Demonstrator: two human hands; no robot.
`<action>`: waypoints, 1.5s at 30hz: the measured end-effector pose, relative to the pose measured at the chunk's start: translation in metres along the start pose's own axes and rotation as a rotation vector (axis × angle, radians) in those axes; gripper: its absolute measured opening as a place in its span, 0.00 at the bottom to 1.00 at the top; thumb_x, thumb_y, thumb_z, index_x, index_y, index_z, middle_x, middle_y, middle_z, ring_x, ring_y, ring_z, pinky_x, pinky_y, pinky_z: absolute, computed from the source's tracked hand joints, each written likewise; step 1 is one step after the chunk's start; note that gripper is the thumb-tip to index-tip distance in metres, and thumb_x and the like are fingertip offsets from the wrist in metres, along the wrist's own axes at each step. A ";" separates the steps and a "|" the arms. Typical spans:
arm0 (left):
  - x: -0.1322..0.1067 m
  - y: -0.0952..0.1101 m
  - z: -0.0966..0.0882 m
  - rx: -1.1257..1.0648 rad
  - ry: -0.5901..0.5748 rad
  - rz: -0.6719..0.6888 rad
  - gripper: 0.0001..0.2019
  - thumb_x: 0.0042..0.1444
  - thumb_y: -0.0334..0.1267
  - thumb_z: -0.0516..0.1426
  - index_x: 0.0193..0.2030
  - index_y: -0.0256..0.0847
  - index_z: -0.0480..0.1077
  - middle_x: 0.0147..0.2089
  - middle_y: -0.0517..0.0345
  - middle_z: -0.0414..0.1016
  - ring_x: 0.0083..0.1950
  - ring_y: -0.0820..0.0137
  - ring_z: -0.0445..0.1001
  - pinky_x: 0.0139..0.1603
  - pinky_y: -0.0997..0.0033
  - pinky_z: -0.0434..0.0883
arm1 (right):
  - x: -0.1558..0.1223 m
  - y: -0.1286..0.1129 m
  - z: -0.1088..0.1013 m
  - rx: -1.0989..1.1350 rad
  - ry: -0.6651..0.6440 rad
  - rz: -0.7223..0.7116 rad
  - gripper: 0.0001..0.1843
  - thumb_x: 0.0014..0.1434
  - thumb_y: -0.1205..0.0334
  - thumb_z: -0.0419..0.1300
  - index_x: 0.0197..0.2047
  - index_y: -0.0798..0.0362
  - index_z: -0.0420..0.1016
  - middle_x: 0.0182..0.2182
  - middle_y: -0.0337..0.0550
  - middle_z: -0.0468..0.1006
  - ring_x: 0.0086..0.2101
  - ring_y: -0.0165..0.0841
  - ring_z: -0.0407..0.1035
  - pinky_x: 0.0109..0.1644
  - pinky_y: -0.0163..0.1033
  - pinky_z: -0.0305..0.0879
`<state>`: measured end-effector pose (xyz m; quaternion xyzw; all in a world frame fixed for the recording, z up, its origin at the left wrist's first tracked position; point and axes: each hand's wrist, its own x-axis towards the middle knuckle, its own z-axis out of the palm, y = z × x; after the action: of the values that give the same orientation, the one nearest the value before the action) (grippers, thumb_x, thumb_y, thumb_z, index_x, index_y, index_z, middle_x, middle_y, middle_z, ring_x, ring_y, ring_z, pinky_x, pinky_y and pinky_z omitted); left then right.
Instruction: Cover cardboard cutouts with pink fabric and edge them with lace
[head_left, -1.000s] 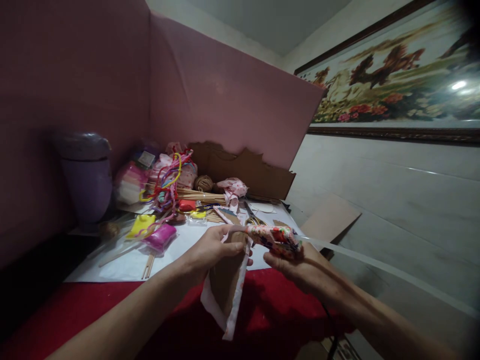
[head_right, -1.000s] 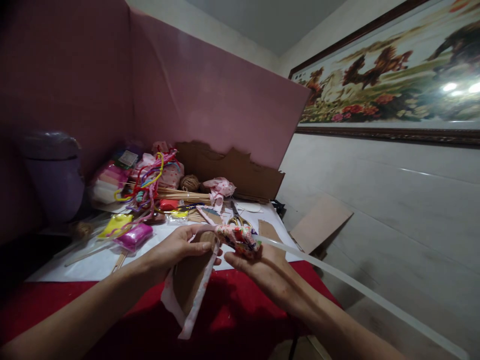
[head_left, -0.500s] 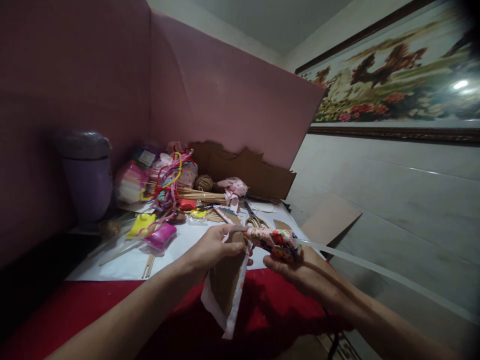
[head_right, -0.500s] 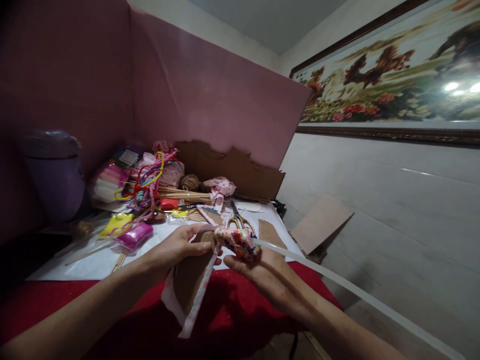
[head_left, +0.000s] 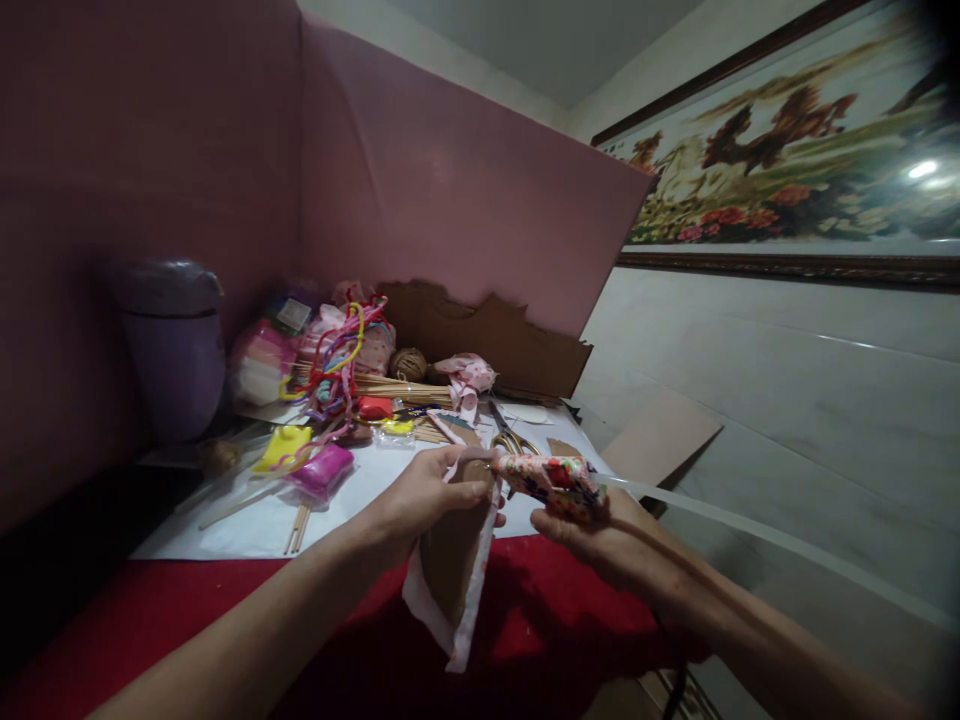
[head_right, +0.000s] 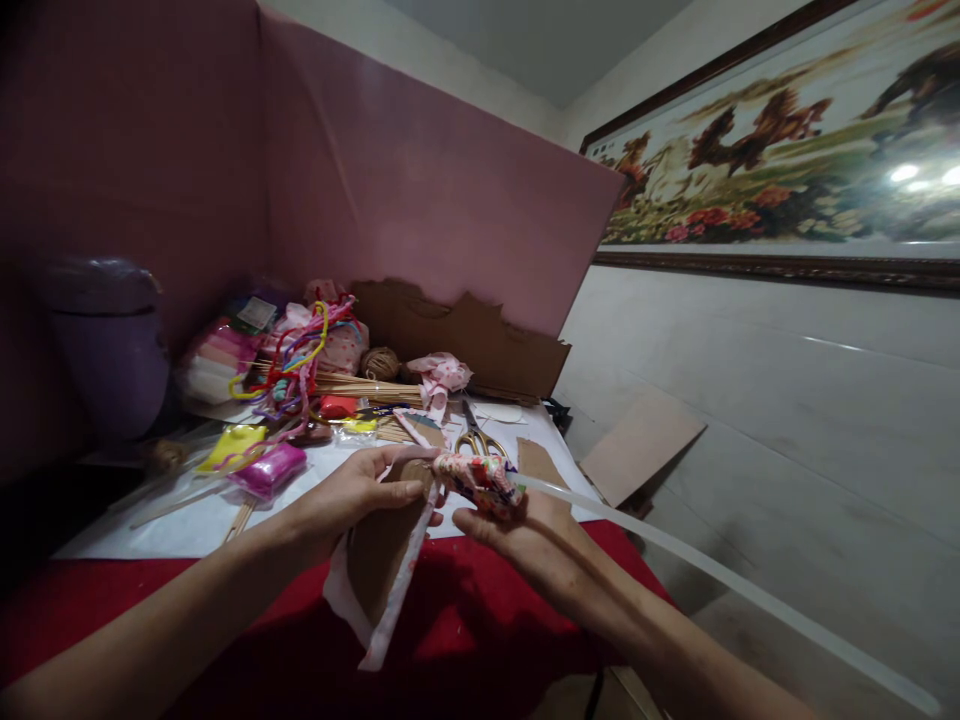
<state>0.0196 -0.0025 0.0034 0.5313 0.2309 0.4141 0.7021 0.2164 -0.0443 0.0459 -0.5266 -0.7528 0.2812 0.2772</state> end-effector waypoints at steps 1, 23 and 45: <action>0.000 0.000 0.000 -0.011 0.011 -0.017 0.16 0.46 0.33 0.61 0.44 0.38 0.72 0.32 0.54 0.76 0.32 0.66 0.74 0.36 0.66 0.67 | -0.001 0.000 -0.001 0.022 0.001 -0.020 0.14 0.54 0.54 0.60 0.43 0.49 0.75 0.40 0.44 0.77 0.41 0.40 0.69 0.48 0.46 0.64; -0.001 0.000 -0.002 -0.100 0.025 -0.080 0.20 0.44 0.33 0.62 0.47 0.38 0.69 0.33 0.51 0.76 0.35 0.62 0.77 0.36 0.65 0.70 | -0.009 -0.002 -0.001 0.099 0.079 0.149 0.13 0.53 0.51 0.60 0.31 0.53 0.69 0.15 0.31 0.59 0.17 0.24 0.52 0.19 0.31 0.50; -0.003 0.005 -0.003 -0.201 -0.008 -0.132 0.26 0.46 0.31 0.62 0.53 0.36 0.64 0.37 0.45 0.77 0.37 0.62 0.78 0.40 0.65 0.71 | -0.008 0.008 -0.008 0.374 0.088 0.109 0.21 0.52 0.43 0.59 0.33 0.53 0.65 0.13 0.28 0.56 0.13 0.22 0.47 0.14 0.30 0.43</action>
<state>0.0141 -0.0027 0.0064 0.4438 0.2199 0.3858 0.7784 0.2299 -0.0482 0.0447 -0.5175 -0.6451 0.4075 0.3873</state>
